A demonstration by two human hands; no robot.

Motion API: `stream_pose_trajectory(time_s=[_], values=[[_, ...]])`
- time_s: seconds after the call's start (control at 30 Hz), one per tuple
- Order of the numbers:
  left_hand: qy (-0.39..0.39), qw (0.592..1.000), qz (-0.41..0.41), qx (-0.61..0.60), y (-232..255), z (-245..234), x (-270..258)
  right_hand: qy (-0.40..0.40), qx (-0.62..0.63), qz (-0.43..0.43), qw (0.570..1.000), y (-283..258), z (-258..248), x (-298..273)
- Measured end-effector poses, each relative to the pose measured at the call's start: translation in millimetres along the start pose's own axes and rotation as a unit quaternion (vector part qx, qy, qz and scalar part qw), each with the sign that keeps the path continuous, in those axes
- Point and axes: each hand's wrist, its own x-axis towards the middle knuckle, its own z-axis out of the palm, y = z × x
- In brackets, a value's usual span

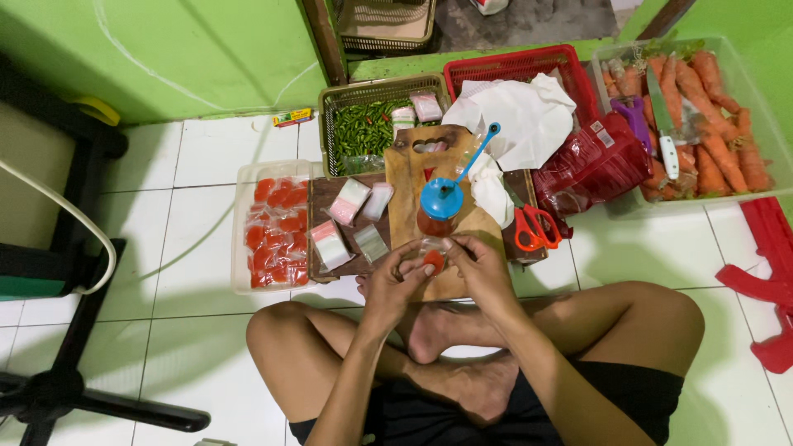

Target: The person places small amounts of red sauce from a squeeze bottle into small plastic bags, then seals the bags by hand.

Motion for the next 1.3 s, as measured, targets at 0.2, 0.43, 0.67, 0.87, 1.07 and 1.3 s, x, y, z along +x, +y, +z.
stream_pose_trajectory(time_s=[0.2,0.43,0.67,0.87,1.07,1.3], values=[[-0.028,0.994,0.048,0.098,14,-2,0,-0.03,-0.024,-0.028,0.999,-14,-7,-8],[0.021,0.948,0.153,0.279,31,13,-7,-0.039,-0.111,-0.142,0.983,-19,-8,-14],[0.051,0.896,0.212,0.388,46,19,-21,-0.034,-0.227,-0.282,0.932,-19,-9,-15],[0.091,0.917,0.194,0.335,45,24,-18,-0.031,-0.185,-0.26,0.947,-13,-9,-4],[0.104,0.849,0.293,0.427,45,29,-28,-0.029,-0.271,-0.339,0.9,-20,1,-10],[0.157,0.883,0.221,0.383,32,17,-20,0.031,-0.297,-0.386,0.873,-31,11,-17]])
